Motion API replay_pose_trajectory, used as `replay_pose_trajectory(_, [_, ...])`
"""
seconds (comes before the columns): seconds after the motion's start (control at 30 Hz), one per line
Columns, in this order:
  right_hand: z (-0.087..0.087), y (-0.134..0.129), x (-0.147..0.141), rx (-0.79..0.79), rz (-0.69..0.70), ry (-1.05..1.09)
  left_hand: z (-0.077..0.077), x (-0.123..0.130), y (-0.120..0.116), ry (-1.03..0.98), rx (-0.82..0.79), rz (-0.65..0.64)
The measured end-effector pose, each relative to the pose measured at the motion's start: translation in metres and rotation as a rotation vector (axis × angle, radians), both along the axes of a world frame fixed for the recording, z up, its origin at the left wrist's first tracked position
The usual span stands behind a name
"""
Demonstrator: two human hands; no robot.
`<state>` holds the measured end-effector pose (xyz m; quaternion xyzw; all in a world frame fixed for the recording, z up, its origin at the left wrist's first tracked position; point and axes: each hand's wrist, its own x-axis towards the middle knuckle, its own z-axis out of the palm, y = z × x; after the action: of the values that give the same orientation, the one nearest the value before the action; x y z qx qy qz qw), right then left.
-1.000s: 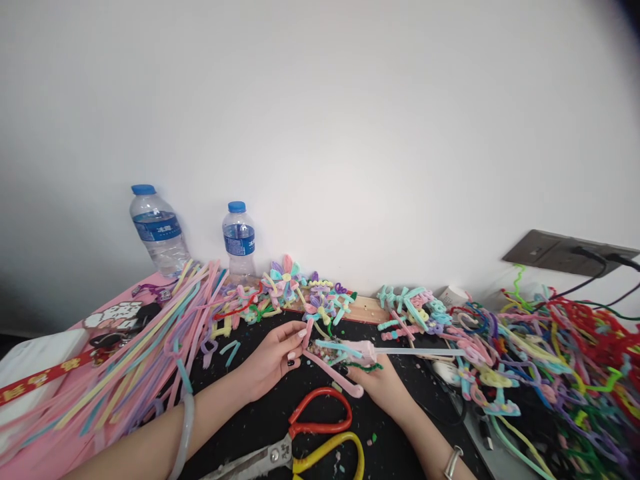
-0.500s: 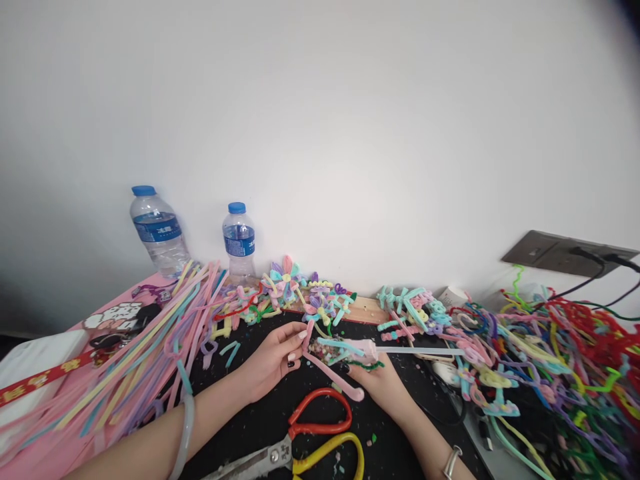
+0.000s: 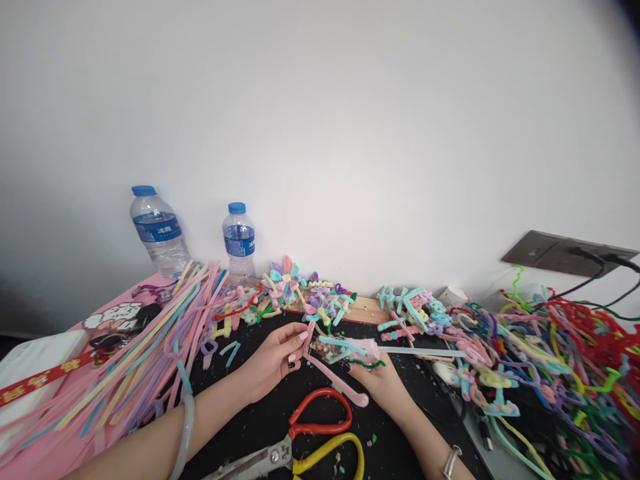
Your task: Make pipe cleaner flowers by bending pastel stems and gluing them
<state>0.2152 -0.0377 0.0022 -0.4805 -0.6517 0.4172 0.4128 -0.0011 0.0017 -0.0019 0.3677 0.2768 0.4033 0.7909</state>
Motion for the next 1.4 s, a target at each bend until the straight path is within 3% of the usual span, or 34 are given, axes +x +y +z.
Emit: replay_pose_trajectory(1.4, [0.0002,0.0000,-0.0023,0.082,-0.056,0.008,0.0027,0.0015,-0.0032,0.060,0.025,-0.012])
